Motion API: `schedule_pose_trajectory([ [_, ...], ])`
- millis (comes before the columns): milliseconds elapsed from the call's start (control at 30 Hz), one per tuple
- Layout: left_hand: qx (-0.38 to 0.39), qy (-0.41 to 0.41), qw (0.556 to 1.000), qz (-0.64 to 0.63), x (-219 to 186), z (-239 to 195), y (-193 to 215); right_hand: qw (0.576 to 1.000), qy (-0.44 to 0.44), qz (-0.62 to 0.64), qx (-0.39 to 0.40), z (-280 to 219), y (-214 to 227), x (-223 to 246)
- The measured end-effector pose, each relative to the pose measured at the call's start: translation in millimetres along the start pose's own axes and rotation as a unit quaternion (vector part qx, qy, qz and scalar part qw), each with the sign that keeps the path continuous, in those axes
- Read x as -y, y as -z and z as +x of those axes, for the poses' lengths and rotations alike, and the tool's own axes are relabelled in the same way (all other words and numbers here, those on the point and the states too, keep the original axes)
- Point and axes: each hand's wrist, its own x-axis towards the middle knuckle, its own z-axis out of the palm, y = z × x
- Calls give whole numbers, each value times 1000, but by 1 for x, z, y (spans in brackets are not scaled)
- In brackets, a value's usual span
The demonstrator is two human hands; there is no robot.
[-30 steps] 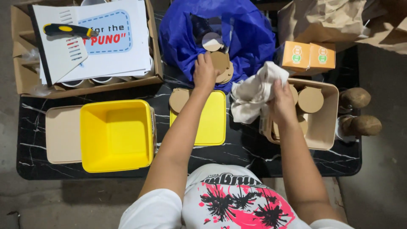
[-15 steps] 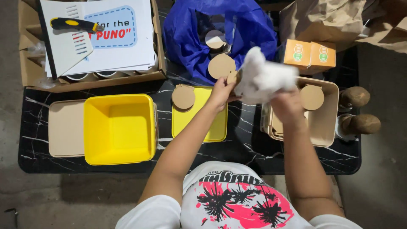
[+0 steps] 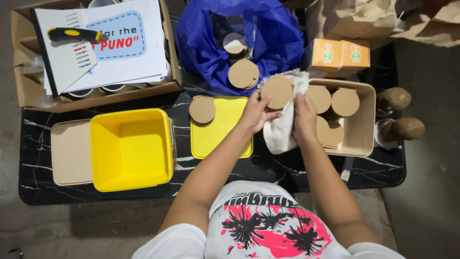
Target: Wiping round cardboard discs with a cloth and organizing them into containers on a work table.
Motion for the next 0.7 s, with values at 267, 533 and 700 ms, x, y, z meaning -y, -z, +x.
schedule_pose_trajectory([
  [267,-59,-112,992,25,14,5,14,986,42,-146,-72,-14,-87,91],
  [533,-155,-177,971,34,13,-5,17,952,178,-210,136,-35,-101,98],
  [700,-33,-198,968,153,19,-20,2,798,347,-463,172,-34,-118,70],
])
